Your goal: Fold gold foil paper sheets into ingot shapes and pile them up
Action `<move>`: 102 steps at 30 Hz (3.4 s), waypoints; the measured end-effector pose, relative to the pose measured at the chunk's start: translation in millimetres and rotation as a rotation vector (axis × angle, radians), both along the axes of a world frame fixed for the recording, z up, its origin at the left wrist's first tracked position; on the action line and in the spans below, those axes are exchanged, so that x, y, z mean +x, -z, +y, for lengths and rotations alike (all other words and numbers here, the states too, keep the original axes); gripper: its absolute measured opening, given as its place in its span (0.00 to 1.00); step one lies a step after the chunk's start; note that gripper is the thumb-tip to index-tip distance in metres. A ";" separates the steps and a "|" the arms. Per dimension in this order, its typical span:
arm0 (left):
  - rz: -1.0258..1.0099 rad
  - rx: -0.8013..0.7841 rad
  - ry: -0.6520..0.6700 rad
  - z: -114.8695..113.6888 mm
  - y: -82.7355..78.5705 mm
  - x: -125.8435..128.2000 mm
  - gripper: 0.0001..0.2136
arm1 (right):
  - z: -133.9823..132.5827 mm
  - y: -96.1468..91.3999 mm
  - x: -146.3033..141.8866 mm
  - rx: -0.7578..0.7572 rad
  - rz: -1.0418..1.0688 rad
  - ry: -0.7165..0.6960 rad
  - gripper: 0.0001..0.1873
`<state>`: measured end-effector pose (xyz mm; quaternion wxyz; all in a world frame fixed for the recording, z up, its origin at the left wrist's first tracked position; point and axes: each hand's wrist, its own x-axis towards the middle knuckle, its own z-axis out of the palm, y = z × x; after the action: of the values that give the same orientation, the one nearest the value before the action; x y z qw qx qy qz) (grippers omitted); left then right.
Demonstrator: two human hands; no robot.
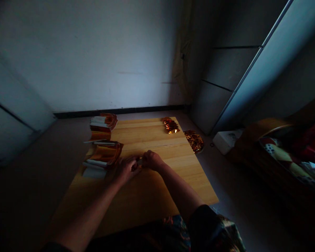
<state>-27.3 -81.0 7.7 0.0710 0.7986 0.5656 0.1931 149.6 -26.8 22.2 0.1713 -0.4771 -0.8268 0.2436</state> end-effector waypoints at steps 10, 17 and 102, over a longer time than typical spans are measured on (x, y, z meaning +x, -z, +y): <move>0.010 0.092 -0.099 -6.5 8.7 15.6 0.13 | -22.0 13.3 6.2 0.239 -0.005 -0.156 0.09; 0.002 -0.015 0.013 -4.9 -1.3 0.4 0.14 | -50.5 5.4 12.2 0.305 -0.193 -0.124 0.10; -0.155 0.050 -0.038 37.4 5.7 4.8 0.13 | -34.0 10.1 -5.9 0.207 -0.279 0.389 0.11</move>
<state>-22.5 -43.6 1.9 0.0908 0.7718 0.5685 0.2699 143.7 -60.8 12.1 0.1473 -0.6360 -0.7557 0.0521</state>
